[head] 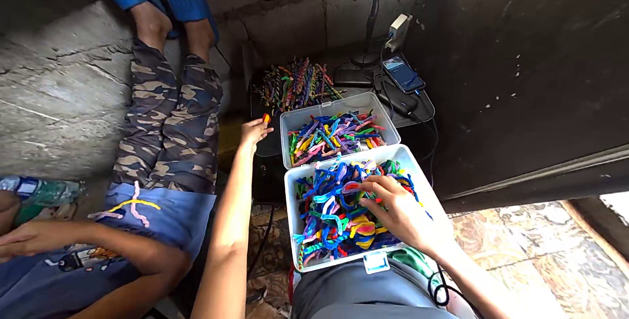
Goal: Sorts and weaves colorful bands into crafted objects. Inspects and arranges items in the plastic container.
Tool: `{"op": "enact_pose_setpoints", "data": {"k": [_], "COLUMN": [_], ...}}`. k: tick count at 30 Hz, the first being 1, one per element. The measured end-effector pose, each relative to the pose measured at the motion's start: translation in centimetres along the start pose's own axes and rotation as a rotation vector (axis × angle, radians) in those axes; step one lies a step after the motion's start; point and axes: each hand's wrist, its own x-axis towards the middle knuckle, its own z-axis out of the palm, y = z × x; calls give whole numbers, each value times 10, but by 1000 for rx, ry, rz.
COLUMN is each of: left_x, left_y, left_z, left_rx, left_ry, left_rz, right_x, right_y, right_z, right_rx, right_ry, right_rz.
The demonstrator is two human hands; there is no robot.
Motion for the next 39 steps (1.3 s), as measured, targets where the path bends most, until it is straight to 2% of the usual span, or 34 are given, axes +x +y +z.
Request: {"op": "enact_pose_setpoints", "data": {"k": [4, 7, 10, 15, 18, 21, 23, 27, 29, 31, 33, 36, 39], "left_x": [20, 19, 17, 10, -5, -41, -64, -78, -73, -68, -67, -76, -104], "left_y": [-36, -38, -33, -21, 4, 46, 69, 81, 71, 64, 65, 74, 85], "left_z": [16, 22, 22, 10, 3, 13, 29, 76, 101, 115, 115, 100, 85], "left_rx": [404, 549, 568, 425, 397, 431, 501, 847, 1057, 1162, 1086, 786, 482], "left_ry": [58, 120, 126, 72, 131, 146, 13, -500, -648, -707, -670, -561, -537], "left_rz": [97, 148, 163, 240, 413, 609, 712, 899, 967, 934, 936, 991, 948], "right_x": [-2, -2, -2, -2, -2, -2, -1, 1, 1, 1, 1, 7, 22], "right_y": [0, 1, 1, -3, -1, -2, -3, -7, -6, -2, 2, 4, -2], "right_z": [1, 2, 1, -3, -4, -4, -3, -10, -14, -16, -18, -22, -29], "right_rx": [-17, -43, -47, -75, -103, -116, -116, -123, -135, -156, -156, -83, 22], "right_ry": [-9, -19, -28, -62, -77, -105, -84, -61, -64, -51, -21, 5, 55], "right_rz": [21, 18, 24, 36, 50, 67, 44, 21, 16, 0, -15, -27, -66]}}
